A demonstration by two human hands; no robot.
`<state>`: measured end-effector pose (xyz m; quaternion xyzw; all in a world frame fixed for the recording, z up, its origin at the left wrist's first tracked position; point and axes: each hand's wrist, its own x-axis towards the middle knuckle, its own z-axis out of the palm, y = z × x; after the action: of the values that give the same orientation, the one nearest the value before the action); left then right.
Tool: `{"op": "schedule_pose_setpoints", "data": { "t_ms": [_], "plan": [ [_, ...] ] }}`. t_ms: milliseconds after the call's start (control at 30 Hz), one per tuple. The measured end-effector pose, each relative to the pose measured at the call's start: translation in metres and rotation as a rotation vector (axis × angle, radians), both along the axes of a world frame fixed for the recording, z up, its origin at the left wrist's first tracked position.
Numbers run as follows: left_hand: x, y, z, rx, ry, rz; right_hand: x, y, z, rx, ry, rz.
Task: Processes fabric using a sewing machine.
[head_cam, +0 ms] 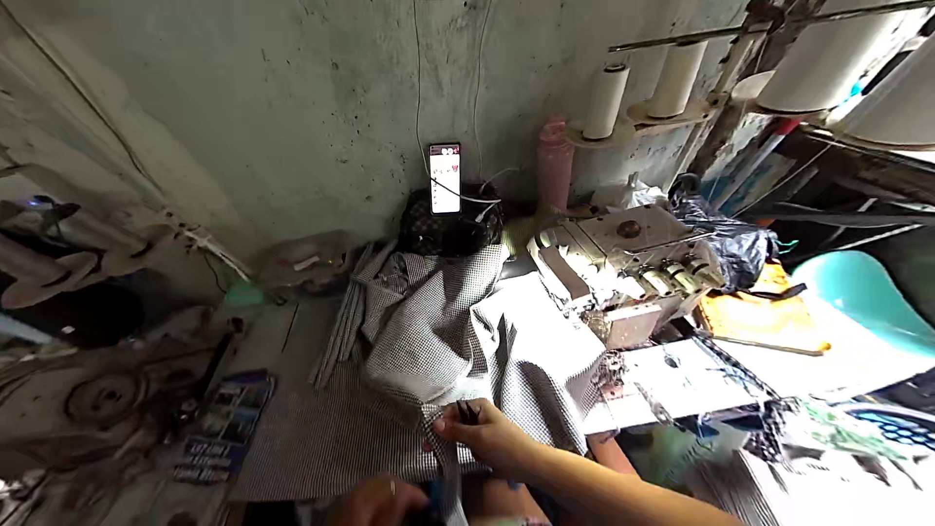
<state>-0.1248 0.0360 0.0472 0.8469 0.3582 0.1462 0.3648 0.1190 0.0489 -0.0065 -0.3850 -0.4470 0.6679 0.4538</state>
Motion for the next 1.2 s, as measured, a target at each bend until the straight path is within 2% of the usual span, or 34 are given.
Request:
{"op": "schedule_pose_setpoints", "data": {
  "t_ms": [67,100,167,267,333,433,500,600,667,733,800,833,900,933,1000,1067,1200],
  "plan": [
    [0.023,0.017,-0.022,-0.106,-0.038,0.144,0.004,-0.012,-0.004,0.098,-0.087,-0.037],
    [0.041,0.025,-0.029,-0.19,-0.127,0.194,0.005,-0.017,-0.003,0.146,-0.127,-0.045],
    [0.074,0.041,-0.031,-0.296,-0.436,0.276,0.011,-0.028,-0.001,0.237,-0.171,-0.045],
    [0.107,0.072,0.004,-0.32,-0.788,0.468,0.031,-0.052,0.0,0.305,-0.217,-0.046],
    [0.111,0.102,0.026,-0.265,-0.941,0.459,0.052,-0.067,0.001,0.321,-0.266,-0.042],
    [0.108,0.148,0.047,-0.174,-1.051,0.395,0.094,-0.081,0.001,0.357,-0.398,-0.07],
    [0.108,0.174,0.056,-0.135,-1.081,0.446,0.124,-0.084,0.001,0.361,-0.487,-0.083],
    [0.106,0.208,0.056,-0.134,-1.125,0.549,0.161,-0.08,0.007,0.348,-0.601,-0.208],
    [0.106,0.224,0.042,-0.155,-1.01,0.63,0.18,-0.07,0.016,0.252,-0.682,-0.28],
    [0.108,0.226,0.02,-0.188,-0.643,0.683,0.193,-0.056,0.015,0.142,-0.728,-0.378],
    [0.114,0.215,0.003,-0.241,-0.269,0.632,0.199,-0.046,0.0,0.111,-0.71,-0.5],
    [0.117,0.209,-0.006,-0.197,-0.121,0.6,0.199,-0.043,-0.006,0.095,-0.662,-0.546],
    [0.13,0.19,-0.016,0.068,0.135,0.524,0.194,-0.041,-0.015,0.074,-0.5,-0.605],
    [0.144,0.174,-0.016,0.228,0.173,0.465,0.192,-0.042,-0.017,0.072,-0.421,-0.621],
    [0.18,0.148,-0.021,0.433,0.071,0.273,0.188,-0.044,-0.017,0.067,-0.349,-0.644],
    [0.221,0.127,-0.027,0.459,-0.011,0.107,0.186,-0.044,-0.012,0.045,-0.384,-0.673],
    [0.271,0.109,-0.031,0.334,0.183,-0.007,0.188,-0.044,-0.004,0.081,-0.602,-0.776]
  ]
}}
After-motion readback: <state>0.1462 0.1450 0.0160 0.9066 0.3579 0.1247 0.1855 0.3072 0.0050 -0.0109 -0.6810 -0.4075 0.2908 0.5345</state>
